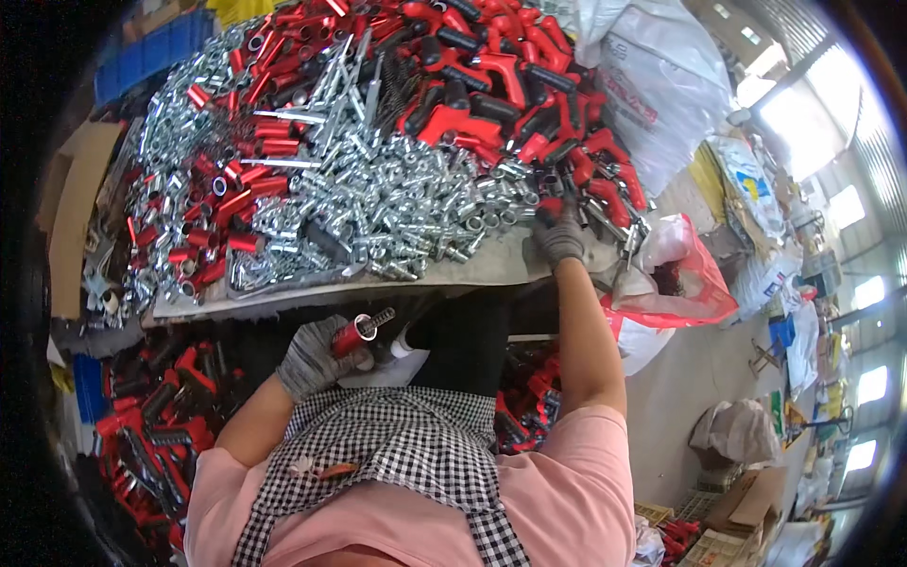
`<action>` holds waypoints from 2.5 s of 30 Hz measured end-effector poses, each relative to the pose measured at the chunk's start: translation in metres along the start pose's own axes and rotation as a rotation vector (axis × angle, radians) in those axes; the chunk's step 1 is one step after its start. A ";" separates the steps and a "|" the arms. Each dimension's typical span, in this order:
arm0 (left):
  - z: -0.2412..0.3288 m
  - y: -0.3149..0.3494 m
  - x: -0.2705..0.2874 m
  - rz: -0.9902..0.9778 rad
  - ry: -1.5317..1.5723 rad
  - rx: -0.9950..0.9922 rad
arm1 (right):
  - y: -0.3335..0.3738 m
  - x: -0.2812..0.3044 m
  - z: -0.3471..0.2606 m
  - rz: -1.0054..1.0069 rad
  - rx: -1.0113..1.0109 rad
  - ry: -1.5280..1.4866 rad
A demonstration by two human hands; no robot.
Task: Assembling hand-held grease guns by joining metal tubes, red handles, and nozzle tips at a factory workbench.
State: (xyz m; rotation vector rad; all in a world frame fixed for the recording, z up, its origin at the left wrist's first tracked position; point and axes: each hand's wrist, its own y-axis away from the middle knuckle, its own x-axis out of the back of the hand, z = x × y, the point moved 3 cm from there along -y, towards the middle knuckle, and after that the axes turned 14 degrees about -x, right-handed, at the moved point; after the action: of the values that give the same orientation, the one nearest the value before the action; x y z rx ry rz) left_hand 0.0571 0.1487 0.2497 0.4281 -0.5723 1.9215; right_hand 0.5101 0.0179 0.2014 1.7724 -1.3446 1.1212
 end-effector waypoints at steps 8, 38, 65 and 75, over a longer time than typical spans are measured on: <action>-0.016 0.006 0.015 -0.159 -0.505 -0.044 | 0.137 0.063 -0.030 -1.104 0.069 -1.450; 0.012 0.030 0.030 -0.238 -1.041 -0.393 | 0.302 0.000 -0.097 -1.784 -0.429 -0.638; -0.002 0.029 0.012 -0.269 -1.026 -0.309 | 0.287 -0.003 -0.097 -1.378 0.259 -0.576; -0.025 0.028 0.002 -0.191 -1.018 -0.419 | 0.299 -0.021 -0.076 -1.401 -0.016 -0.577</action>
State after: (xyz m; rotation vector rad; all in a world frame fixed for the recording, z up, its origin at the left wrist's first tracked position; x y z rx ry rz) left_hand 0.0298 0.1546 0.2245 1.1374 -1.4852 1.2426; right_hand 0.2007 0.0111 0.2138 2.3662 -0.0760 -0.1878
